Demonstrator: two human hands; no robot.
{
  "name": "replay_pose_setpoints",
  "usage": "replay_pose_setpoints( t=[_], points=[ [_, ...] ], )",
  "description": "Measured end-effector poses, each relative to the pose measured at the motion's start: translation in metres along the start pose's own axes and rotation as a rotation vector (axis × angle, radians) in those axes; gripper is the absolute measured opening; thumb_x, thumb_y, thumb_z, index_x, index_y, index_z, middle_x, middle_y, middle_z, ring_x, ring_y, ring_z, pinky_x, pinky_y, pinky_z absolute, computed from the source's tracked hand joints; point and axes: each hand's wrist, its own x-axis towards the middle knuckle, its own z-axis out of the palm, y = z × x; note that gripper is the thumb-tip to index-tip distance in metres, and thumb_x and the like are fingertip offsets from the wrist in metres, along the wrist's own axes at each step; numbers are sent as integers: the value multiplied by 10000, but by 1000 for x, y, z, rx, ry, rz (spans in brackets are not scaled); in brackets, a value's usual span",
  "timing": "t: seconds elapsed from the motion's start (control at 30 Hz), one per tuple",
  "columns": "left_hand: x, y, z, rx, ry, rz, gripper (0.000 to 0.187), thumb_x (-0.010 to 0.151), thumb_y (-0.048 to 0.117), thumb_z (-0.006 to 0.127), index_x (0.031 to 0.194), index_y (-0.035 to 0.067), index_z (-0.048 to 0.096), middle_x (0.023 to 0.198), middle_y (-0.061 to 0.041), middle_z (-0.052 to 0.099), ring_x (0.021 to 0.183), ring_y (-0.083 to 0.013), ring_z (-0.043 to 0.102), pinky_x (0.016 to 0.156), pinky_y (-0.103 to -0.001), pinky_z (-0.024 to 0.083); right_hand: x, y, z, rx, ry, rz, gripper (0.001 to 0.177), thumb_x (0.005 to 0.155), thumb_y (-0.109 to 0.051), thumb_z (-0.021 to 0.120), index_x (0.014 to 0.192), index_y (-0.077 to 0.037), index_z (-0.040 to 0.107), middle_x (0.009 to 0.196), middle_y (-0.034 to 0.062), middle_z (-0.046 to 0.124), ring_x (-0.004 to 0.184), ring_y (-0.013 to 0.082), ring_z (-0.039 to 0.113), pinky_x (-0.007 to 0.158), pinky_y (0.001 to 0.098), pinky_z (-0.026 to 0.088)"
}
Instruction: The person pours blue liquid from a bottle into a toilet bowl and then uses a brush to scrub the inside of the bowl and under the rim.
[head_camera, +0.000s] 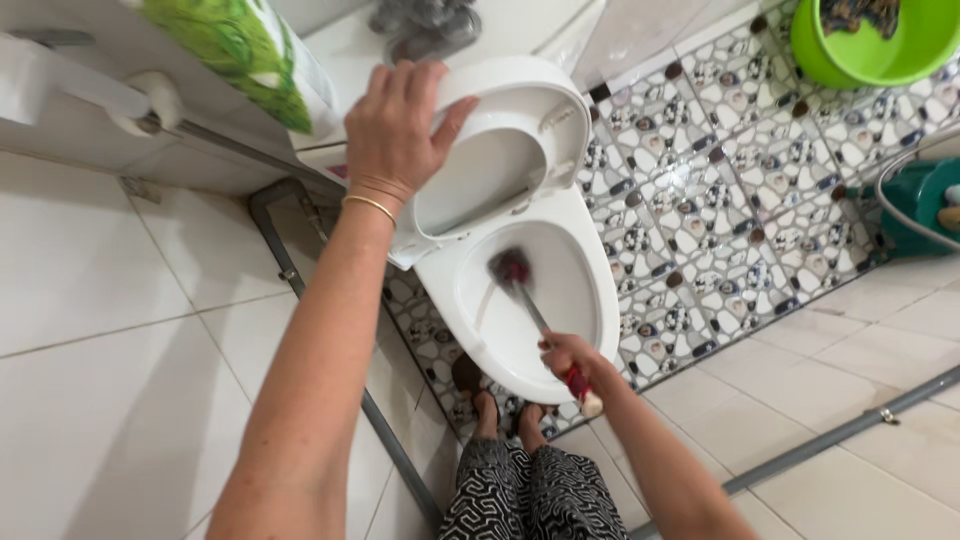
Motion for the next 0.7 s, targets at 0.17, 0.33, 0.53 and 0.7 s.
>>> replay_pose_setpoints(
  t=[0.17,0.33,0.53,0.7],
  points=[
    [-5,1,0,-46,25,-6,383,1103,488,640,1128,107,613,945,-8,625,861,-208,607,618,-322,556,23,23,29,697,-539,-61,266,1069,-223,528,948,13,546,645,29,544,478,154,521,435,297,476],
    [-8,-2,5,-14,46,6,389,1100,499,641,1121,112,614,906,-13,609,850,-217,620,592,-333,549,57,20,67,-161,-2,5,296,1051,-247,530,839,-41,520,604,24,487,457,157,472,405,315,450],
    [-12,-2,18,-13,-102,-65,442,1102,549,658,1019,117,614,856,-36,640,767,-244,645,583,-385,543,-47,13,23,-831,274,225,265,1061,-246,539,886,-48,517,599,8,401,435,131,366,381,308,358],
    [-8,0,10,1,92,7,409,1077,502,655,1083,97,600,940,-41,642,823,-239,650,568,-349,546,-88,-23,23,-399,73,106,242,1056,-242,539,911,-49,516,615,13,420,458,134,388,405,310,380]
  ],
)
